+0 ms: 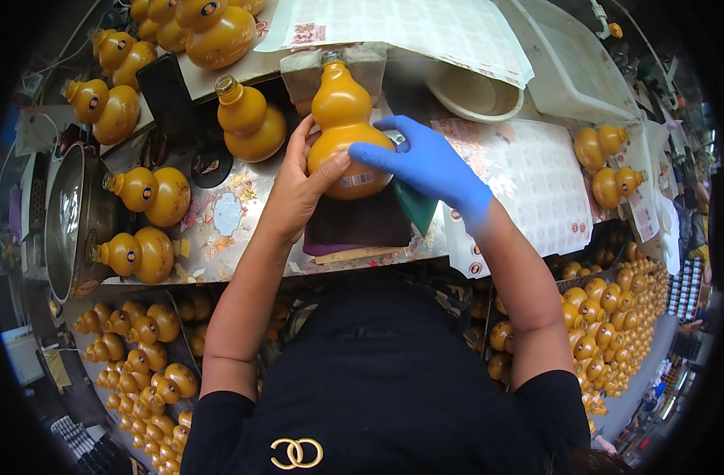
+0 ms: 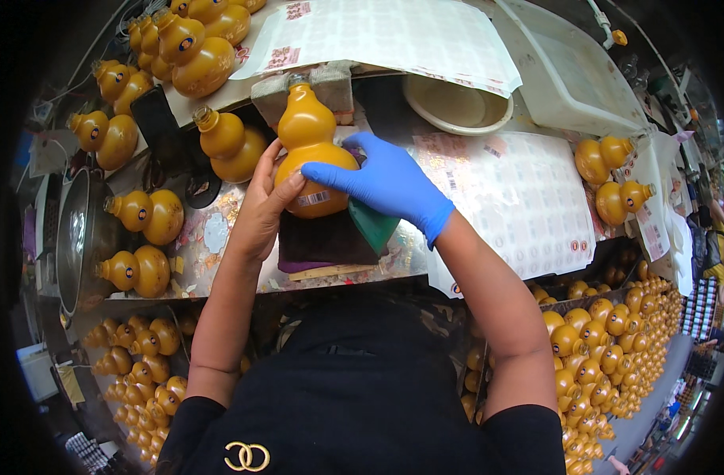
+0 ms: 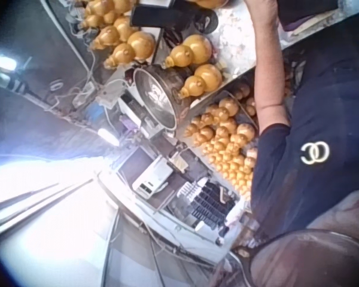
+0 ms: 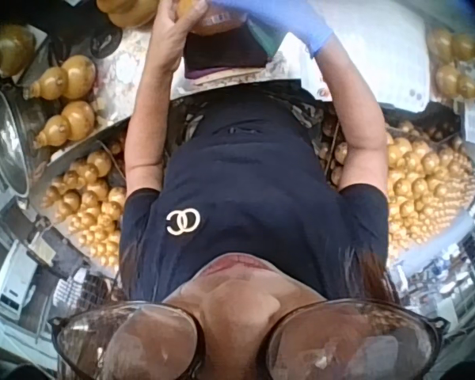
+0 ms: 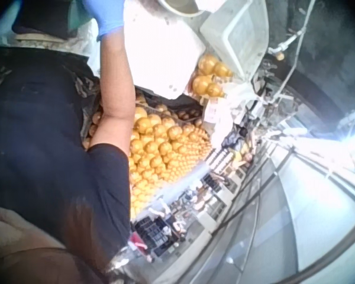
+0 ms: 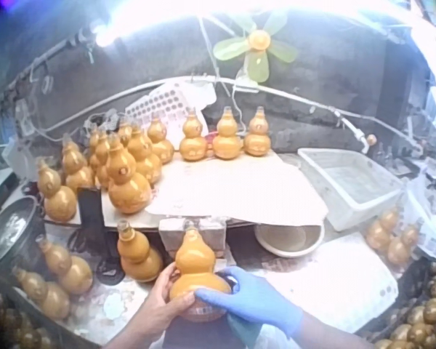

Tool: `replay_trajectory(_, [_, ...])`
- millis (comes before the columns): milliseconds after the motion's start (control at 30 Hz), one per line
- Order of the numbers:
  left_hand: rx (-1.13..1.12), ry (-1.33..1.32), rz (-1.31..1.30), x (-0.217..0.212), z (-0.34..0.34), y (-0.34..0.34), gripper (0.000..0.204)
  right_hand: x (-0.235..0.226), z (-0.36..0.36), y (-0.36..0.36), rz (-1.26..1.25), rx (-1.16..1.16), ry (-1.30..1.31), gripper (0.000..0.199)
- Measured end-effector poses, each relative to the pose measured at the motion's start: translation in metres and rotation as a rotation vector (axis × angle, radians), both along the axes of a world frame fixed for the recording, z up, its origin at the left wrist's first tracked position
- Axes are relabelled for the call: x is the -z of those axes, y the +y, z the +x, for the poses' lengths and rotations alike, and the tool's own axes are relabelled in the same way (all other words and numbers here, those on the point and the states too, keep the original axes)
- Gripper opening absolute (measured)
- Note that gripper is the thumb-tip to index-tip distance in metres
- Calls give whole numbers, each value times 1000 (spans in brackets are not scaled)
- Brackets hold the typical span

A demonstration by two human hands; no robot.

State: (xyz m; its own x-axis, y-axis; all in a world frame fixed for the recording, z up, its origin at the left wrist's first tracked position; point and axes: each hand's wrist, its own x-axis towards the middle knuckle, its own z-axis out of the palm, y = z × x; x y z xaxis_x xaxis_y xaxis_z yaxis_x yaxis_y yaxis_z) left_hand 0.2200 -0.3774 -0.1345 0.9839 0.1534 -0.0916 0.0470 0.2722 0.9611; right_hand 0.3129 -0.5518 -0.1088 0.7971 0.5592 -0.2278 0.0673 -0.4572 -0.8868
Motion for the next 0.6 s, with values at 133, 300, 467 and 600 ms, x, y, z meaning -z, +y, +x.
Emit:
replay_trajectory(133, [20, 8, -58, 1, 0, 2, 82, 14, 9, -1, 98, -82, 155, 78])
replay_trajectory(300, [34, 63, -123, 2, 4, 10, 81, 15, 11, -1, 109, -103, 202, 82])
replay_trajectory(467, [17, 51, 7, -5, 9, 0, 79, 12, 12, 0, 45, -117, 137, 83])
replay_trajectory(600, [-8, 61, 2, -3, 12, 0, 78, 15, 15, 0, 56, -112, 174, 80])
